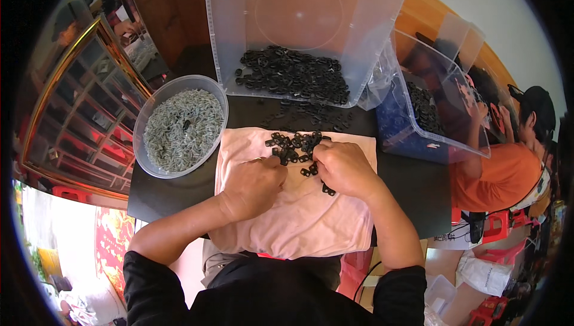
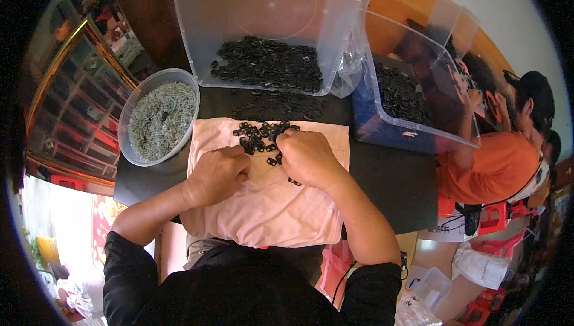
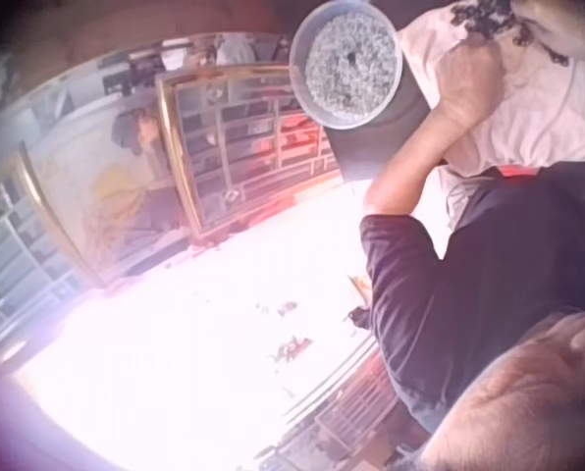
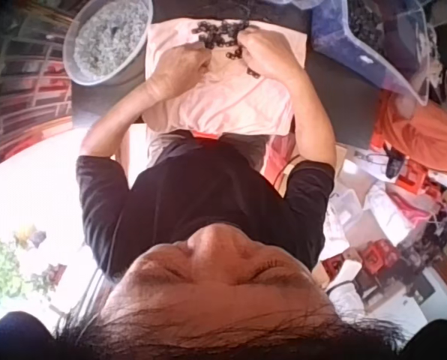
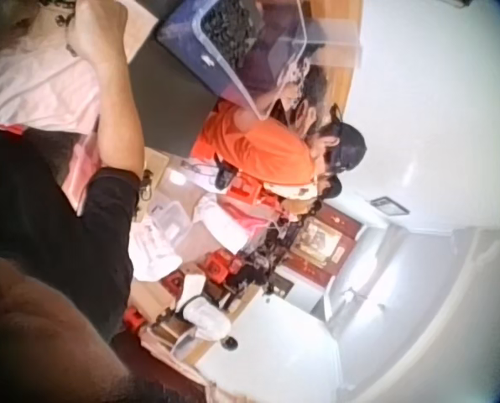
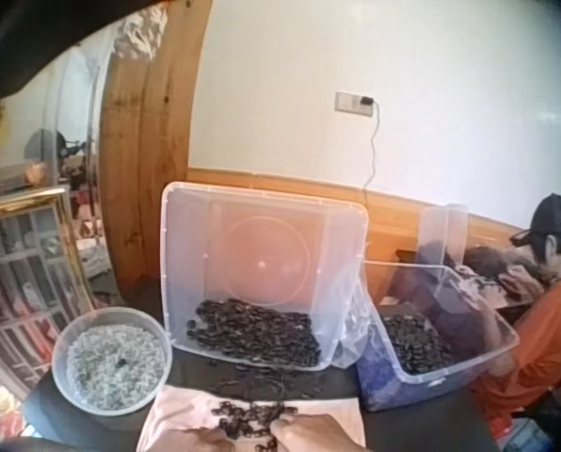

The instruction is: The person sits at a table and assembles small black plastic components by hand. They pick up individual parts from a pile on a pink cloth, fit them together, and place the assembled units into a clear plastic container.

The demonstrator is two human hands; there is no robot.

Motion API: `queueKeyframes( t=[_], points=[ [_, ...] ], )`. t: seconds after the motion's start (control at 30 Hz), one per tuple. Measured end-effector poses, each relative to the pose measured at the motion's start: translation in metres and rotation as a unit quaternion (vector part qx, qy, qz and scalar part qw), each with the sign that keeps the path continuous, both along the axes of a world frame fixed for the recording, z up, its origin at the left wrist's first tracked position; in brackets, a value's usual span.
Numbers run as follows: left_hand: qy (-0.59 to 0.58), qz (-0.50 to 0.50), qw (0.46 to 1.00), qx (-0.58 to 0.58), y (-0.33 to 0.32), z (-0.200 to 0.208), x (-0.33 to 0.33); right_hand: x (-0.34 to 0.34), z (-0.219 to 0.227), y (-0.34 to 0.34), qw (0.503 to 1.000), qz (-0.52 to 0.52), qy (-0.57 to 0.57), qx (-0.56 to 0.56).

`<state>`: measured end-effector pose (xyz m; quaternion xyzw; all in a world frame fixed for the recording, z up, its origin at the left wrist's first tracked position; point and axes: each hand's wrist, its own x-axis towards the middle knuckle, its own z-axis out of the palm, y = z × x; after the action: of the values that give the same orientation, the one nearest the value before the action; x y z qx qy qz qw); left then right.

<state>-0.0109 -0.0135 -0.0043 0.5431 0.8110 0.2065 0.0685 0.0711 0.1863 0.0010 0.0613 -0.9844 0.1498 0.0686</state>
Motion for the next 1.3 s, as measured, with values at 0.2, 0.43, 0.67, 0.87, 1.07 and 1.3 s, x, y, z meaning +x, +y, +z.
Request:
queueKeyframes(
  t=[0.2,0.43,0.67,0.87,1.07,1.3],
  points=[
    [-0.144,-0.007,0.989,0.034,0.003,0.005,-0.018,-0.003,0.005,-0.001,0.969,-0.008,0.026,-0.246],
    [-0.336,-0.025,0.94,0.056,0.007,0.01,-0.026,-0.003,0.007,-0.004,0.814,-0.064,-0.164,-0.554],
    [-0.451,-0.023,0.887,0.097,0.004,0.006,-0.029,-0.003,0.009,-0.009,0.775,-0.072,-0.175,-0.604],
    [-0.488,-0.022,0.866,0.108,-0.001,0.002,-0.029,-0.004,0.005,-0.015,0.763,-0.069,-0.148,-0.626],
    [-0.432,-0.041,0.888,0.155,-0.001,-0.01,-0.031,-0.002,0.009,-0.024,0.755,-0.061,-0.139,-0.637],
    [-0.377,-0.067,0.915,0.13,-0.001,-0.001,-0.034,0.0,0.002,-0.02,0.795,-0.015,-0.113,-0.595]
  ],
)
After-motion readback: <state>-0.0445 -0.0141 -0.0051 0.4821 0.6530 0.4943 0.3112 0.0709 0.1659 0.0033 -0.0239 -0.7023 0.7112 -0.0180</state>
